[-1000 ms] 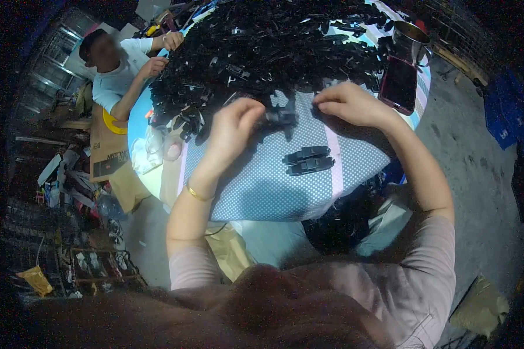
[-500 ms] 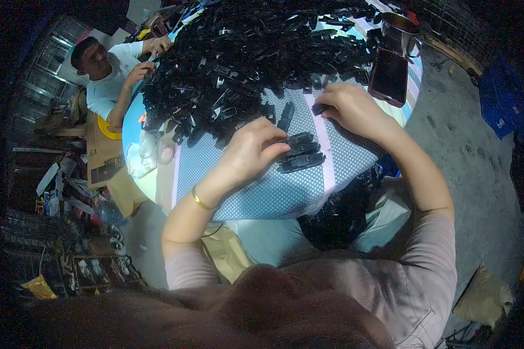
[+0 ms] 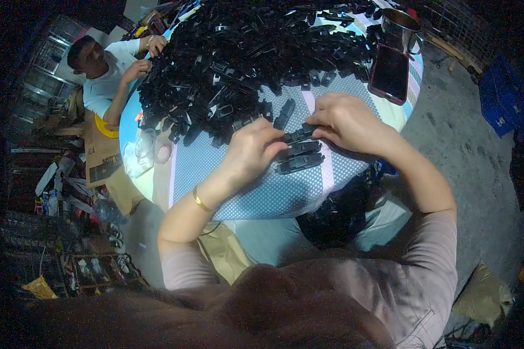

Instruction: The recorder is sorting and arranging small black plastic components from a large pile onto a structured surface.

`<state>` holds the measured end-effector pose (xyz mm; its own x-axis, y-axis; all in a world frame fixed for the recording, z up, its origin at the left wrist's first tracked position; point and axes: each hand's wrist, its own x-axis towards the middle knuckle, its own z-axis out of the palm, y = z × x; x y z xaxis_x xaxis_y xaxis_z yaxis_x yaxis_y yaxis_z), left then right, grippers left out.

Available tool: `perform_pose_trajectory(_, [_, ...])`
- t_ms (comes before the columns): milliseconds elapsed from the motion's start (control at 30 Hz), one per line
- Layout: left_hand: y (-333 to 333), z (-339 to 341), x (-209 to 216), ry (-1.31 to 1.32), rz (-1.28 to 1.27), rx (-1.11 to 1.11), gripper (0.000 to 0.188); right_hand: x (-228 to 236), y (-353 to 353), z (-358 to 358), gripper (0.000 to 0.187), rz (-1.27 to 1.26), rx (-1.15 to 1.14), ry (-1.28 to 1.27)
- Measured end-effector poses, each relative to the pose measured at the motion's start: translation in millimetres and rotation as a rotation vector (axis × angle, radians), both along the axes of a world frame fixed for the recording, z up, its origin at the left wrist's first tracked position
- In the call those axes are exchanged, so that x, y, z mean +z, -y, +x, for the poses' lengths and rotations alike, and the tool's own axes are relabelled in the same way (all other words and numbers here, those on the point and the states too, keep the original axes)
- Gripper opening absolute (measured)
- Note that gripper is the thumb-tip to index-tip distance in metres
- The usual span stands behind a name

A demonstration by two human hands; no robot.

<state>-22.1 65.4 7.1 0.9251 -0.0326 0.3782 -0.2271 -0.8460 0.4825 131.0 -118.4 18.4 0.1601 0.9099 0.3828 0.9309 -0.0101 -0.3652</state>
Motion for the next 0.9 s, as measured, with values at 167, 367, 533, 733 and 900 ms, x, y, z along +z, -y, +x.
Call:
perform_pose_trajectory(167, [2, 7, -3, 0.001, -0.01, -0.031, 0.014, -17, -13, 4, 0.027, 0.079, 0.142, -0.076])
perform_pose_trajectory(367, [-7, 10, 2, -0.167, -0.135, -0.1, 0.024, -15, -13, 9, 0.026, 0.021, 0.214, -0.222])
perform_pose_trajectory(533, [-4, 14, -5, 0.051, -0.093, 0.148, 0.03, -11, -15, 36, 0.028, 0.101, -0.256, 0.22])
perform_pose_trajectory(733, [-6, 13, -10, 0.042, 0.055, 0.062, 0.021, -27, -23, 60, 0.03, -0.152, -0.388, 0.291])
perform_pose_trajectory(900, [-6, 11, -9, 0.033, 0.035, -0.103, 0.018, -17, -12, 43, 0.034, -0.128, -0.219, 0.135])
